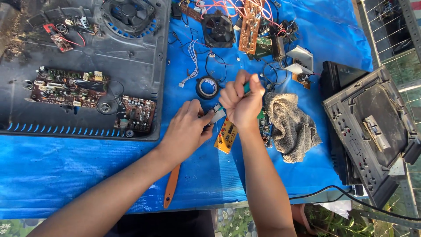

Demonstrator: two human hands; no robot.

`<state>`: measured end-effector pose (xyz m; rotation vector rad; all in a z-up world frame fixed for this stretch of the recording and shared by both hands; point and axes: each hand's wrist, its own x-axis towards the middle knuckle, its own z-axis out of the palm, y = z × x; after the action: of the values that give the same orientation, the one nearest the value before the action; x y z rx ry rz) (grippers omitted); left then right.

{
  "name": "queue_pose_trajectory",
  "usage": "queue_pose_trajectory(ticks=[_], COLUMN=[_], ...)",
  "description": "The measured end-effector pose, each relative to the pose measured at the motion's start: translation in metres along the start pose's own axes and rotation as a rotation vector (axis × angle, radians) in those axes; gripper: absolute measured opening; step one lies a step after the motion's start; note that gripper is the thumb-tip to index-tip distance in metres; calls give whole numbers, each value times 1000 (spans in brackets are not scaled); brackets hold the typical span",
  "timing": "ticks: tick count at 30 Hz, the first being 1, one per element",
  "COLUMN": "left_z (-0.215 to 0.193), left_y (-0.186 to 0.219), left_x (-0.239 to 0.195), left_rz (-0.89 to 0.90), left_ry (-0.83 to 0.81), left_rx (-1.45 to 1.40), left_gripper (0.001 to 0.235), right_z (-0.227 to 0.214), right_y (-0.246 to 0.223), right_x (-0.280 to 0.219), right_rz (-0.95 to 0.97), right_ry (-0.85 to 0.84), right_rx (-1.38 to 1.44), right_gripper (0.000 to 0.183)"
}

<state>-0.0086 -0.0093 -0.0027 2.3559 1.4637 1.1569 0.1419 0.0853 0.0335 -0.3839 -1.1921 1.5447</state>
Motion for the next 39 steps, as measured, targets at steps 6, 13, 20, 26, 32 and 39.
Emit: queue_pose_trajectory(ticks=[6,13,20,26,32,39], left_z=[-4,-12,-13,-16,-17,-14], left_y=[0,2,2,3,3,2], left_x=[0,3,3,4,5,3], left_rz=[-1,-18,-20,-35,-33,-33], left_ry=[3,-40,-55,-61,-59,-53], left_rx=[-8,-12,-27,-46,-46,-27], left_gripper=[24,25,25,23,22,24], right_z=[6,46,24,35,35,43], right_y=[-4,-13,-8,-9,-8,-11], right_x=[-9,-15,-19,-16,-16,-17], right_rz=[-166,-379,-511,-455,-476,-490], right_ry=[109,212,187,246,216,218], right_rx=[-117,-435,-373,-287,-327,-329], right_gripper=[47,45,28,37,42,41])
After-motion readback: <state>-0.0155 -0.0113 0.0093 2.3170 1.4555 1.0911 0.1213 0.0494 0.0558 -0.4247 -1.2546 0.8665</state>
